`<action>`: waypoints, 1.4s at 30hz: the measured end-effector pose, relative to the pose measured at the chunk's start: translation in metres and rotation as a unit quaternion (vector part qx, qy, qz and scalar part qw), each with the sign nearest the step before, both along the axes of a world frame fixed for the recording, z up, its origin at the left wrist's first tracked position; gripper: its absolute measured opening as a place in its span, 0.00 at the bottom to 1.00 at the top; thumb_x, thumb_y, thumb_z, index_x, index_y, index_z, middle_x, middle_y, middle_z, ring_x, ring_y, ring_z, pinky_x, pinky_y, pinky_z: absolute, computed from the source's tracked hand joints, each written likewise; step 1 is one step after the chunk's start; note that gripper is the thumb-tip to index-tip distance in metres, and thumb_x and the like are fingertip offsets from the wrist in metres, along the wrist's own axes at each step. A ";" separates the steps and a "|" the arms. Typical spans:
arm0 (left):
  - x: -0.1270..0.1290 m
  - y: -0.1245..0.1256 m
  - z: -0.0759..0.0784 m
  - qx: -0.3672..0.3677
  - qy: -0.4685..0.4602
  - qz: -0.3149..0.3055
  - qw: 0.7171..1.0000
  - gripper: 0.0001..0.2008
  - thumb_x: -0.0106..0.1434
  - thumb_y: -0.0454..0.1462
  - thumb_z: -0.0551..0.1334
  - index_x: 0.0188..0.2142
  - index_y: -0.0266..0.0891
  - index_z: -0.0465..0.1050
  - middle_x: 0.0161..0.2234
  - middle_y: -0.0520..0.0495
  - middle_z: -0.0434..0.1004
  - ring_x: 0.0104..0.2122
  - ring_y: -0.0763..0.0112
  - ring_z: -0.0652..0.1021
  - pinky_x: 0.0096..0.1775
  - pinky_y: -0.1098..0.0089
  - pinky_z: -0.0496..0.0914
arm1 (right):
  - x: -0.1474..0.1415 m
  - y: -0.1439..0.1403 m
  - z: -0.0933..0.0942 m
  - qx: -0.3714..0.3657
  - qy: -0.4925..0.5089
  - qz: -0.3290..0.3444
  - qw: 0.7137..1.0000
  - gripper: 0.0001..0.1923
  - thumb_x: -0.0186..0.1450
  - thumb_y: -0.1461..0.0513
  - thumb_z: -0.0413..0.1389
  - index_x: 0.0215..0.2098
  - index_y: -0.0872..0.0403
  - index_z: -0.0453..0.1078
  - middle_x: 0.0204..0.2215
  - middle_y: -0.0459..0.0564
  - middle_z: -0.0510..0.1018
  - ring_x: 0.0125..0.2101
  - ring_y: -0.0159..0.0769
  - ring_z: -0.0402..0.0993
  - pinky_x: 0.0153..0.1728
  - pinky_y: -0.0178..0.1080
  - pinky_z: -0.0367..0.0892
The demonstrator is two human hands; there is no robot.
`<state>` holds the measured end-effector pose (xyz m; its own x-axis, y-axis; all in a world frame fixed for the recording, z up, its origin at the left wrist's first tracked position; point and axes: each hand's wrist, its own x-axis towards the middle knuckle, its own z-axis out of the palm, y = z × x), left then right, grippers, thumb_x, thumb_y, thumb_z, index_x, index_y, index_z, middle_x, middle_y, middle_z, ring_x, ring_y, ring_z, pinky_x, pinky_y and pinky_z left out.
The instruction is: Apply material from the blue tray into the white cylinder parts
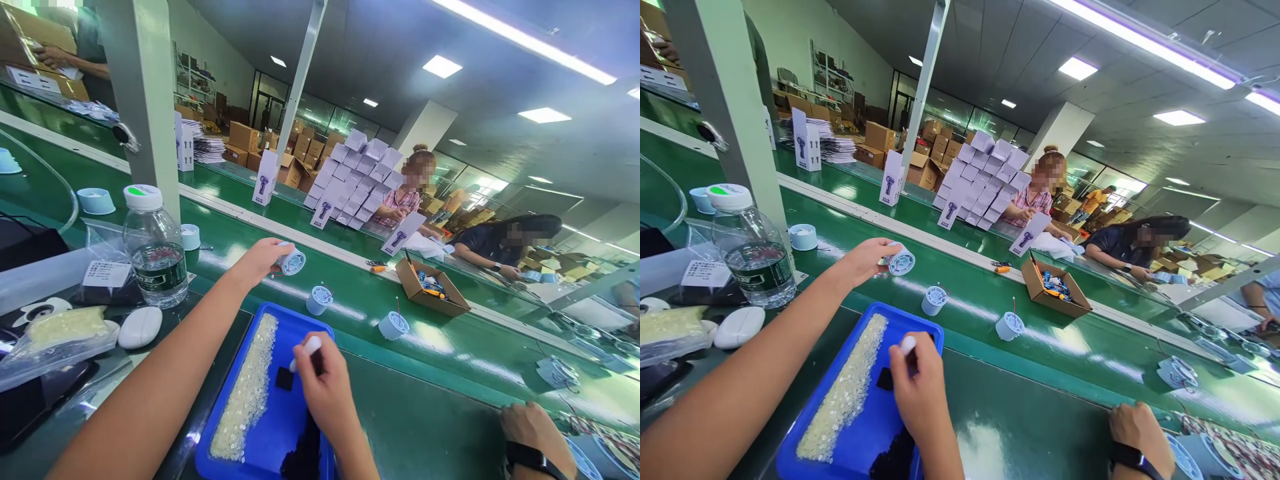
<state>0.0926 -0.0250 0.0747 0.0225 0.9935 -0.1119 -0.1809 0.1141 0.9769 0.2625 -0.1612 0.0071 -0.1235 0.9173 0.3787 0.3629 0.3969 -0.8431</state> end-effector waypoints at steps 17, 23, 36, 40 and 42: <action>0.037 -0.015 0.000 0.006 0.054 -0.118 0.992 0.16 0.44 0.43 0.68 0.25 0.37 0.65 0.24 0.51 0.69 0.26 0.74 0.70 0.31 0.69 0.65 | 0.010 0.010 0.000 -0.037 0.257 -0.141 0.955 0.15 0.63 0.55 0.54 0.44 0.55 0.66 0.41 0.56 0.78 0.41 0.40 0.75 0.42 0.43 0.69; 0.043 -0.014 -0.003 0.010 0.063 -0.135 0.989 0.17 0.45 0.43 0.68 0.25 0.38 0.62 0.25 0.52 0.70 0.25 0.74 0.70 0.31 0.69 0.66 | 0.010 0.010 -0.001 -0.032 0.268 -0.135 0.953 0.15 0.63 0.55 0.54 0.44 0.54 0.66 0.41 0.54 0.78 0.41 0.39 0.75 0.42 0.42 0.70; 0.063 -0.024 0.008 0.086 0.177 -0.072 0.978 0.14 0.49 0.45 0.63 0.22 0.40 0.61 0.18 0.56 0.62 0.20 0.76 0.63 0.23 0.73 0.56 | 0.003 0.014 0.000 -0.015 0.180 -0.178 0.967 0.17 0.64 0.53 0.49 0.45 0.55 0.67 0.32 0.51 0.76 0.29 0.36 0.72 0.30 0.37 0.67; 0.083 -0.034 0.009 0.158 0.182 0.074 0.968 0.21 0.54 0.50 0.58 0.17 0.40 0.53 0.16 0.57 0.52 0.19 0.77 0.57 0.22 0.72 0.52 | 0.000 0.013 0.008 -0.006 0.055 -0.154 0.987 0.16 0.67 0.54 0.44 0.30 0.53 0.69 0.16 0.42 0.62 0.17 0.30 0.56 0.19 0.34 0.49; 0.092 -0.040 0.010 0.155 0.197 0.120 0.961 0.23 0.54 0.51 0.58 0.16 0.39 0.52 0.15 0.57 0.50 0.19 0.77 0.55 0.22 0.72 0.51 | 0.001 0.012 0.014 0.002 0.045 -0.163 0.986 0.18 0.68 0.56 0.41 0.24 0.52 0.64 0.14 0.39 0.54 0.16 0.29 0.49 0.19 0.35 0.43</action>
<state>0.1850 -0.0652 0.0846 -0.1941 0.9519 0.2371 0.2256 -0.1919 0.9551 0.2636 -0.1487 0.0212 0.2120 0.9012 0.3779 0.3956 0.2744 -0.8764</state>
